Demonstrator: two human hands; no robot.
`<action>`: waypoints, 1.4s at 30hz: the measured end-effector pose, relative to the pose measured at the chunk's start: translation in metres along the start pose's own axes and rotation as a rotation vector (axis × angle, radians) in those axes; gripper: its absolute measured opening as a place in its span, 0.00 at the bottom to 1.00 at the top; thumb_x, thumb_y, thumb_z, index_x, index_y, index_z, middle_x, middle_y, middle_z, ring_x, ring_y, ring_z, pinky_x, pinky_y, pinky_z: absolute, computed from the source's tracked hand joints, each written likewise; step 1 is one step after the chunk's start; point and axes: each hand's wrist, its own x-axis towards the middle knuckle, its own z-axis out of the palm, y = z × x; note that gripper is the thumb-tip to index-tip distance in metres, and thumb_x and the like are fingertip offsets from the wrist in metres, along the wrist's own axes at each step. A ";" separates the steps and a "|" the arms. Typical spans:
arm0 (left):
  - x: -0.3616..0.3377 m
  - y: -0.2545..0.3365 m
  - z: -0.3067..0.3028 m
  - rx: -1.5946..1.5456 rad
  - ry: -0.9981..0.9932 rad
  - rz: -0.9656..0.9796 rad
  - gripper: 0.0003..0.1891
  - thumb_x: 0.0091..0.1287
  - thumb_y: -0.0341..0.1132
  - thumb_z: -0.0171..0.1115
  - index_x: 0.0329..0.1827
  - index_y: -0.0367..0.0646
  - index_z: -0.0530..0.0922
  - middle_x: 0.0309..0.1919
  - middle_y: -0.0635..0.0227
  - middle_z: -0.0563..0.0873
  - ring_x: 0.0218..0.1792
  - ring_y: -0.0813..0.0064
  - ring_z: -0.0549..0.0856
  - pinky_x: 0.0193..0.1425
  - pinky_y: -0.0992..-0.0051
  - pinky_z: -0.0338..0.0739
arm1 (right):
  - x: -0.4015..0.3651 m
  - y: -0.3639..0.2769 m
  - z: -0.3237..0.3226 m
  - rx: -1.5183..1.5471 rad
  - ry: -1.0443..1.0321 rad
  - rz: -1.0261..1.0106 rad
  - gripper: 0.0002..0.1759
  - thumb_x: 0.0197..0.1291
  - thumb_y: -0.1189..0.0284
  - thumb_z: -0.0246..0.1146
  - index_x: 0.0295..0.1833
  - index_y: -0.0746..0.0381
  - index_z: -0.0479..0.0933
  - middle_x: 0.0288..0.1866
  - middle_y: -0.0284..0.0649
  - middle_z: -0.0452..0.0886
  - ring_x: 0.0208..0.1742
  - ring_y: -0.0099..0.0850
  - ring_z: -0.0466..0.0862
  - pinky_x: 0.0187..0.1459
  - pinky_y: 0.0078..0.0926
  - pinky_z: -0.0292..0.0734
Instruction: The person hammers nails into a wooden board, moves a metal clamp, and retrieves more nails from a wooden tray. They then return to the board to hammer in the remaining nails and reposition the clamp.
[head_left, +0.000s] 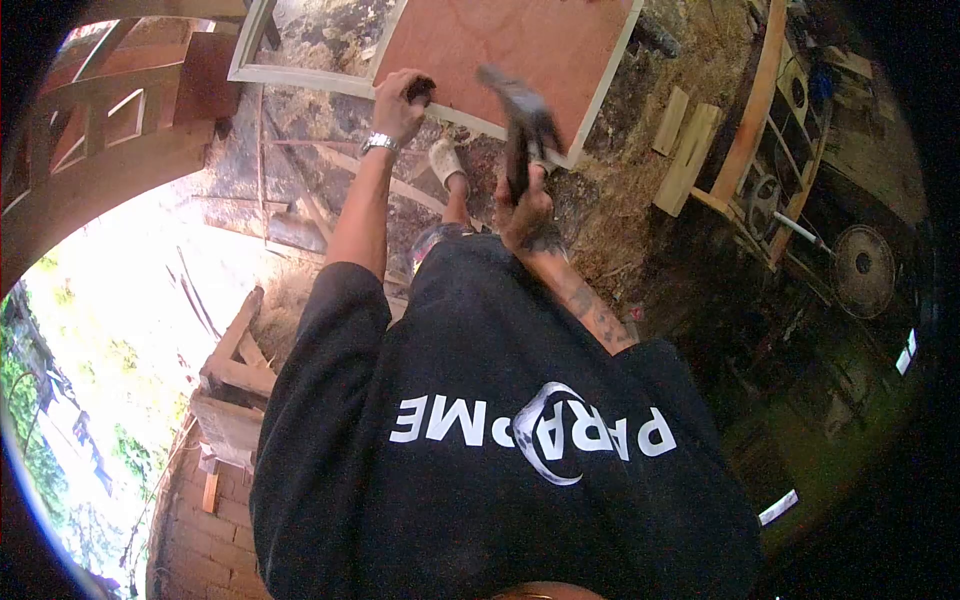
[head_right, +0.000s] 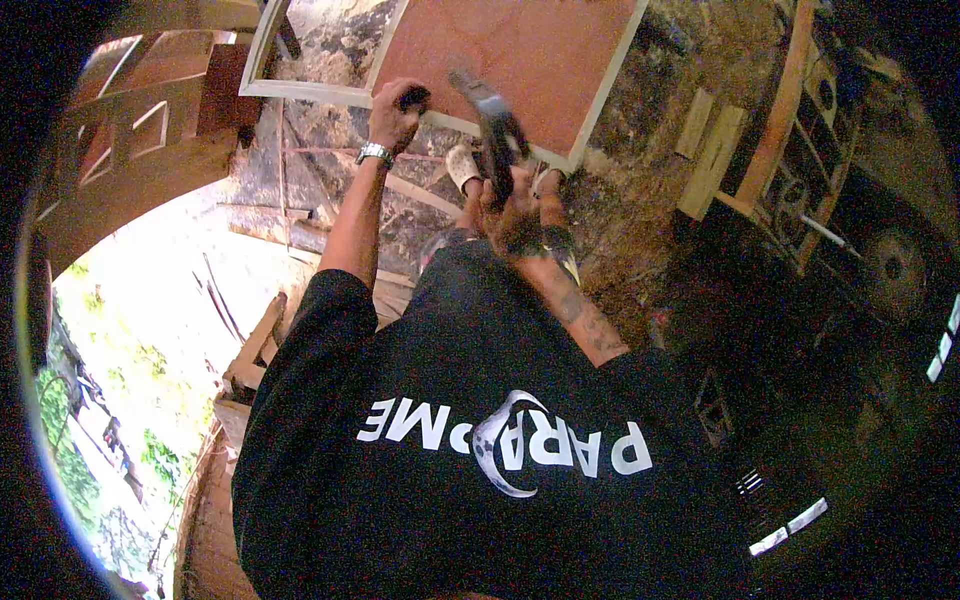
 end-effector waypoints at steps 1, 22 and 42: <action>0.001 0.001 -0.002 -0.017 0.004 0.018 0.12 0.54 0.25 0.68 0.42 0.46 0.87 0.44 0.63 0.90 0.50 0.57 0.86 0.59 0.60 0.78 | -0.001 0.017 0.009 -0.138 -0.106 0.013 0.22 0.76 0.57 0.61 0.58 0.66 0.73 0.33 0.56 0.82 0.38 0.61 0.86 0.38 0.52 0.80; -0.001 0.004 0.000 0.037 0.047 -0.033 0.07 0.55 0.28 0.72 0.36 0.47 0.90 0.44 0.64 0.91 0.49 0.58 0.88 0.58 0.61 0.81 | 0.030 0.032 -0.003 -0.111 -0.263 -0.115 0.26 0.77 0.61 0.59 0.65 0.72 0.70 0.49 0.68 0.83 0.50 0.63 0.86 0.45 0.53 0.82; 0.224 0.098 0.141 0.297 -0.242 0.058 0.14 0.72 0.34 0.57 0.58 0.47 0.80 0.52 0.56 0.83 0.46 0.50 0.87 0.48 0.54 0.84 | 0.038 0.187 -0.090 -0.180 -0.119 0.073 0.17 0.76 0.61 0.60 0.57 0.62 0.73 0.33 0.49 0.84 0.30 0.47 0.86 0.33 0.44 0.79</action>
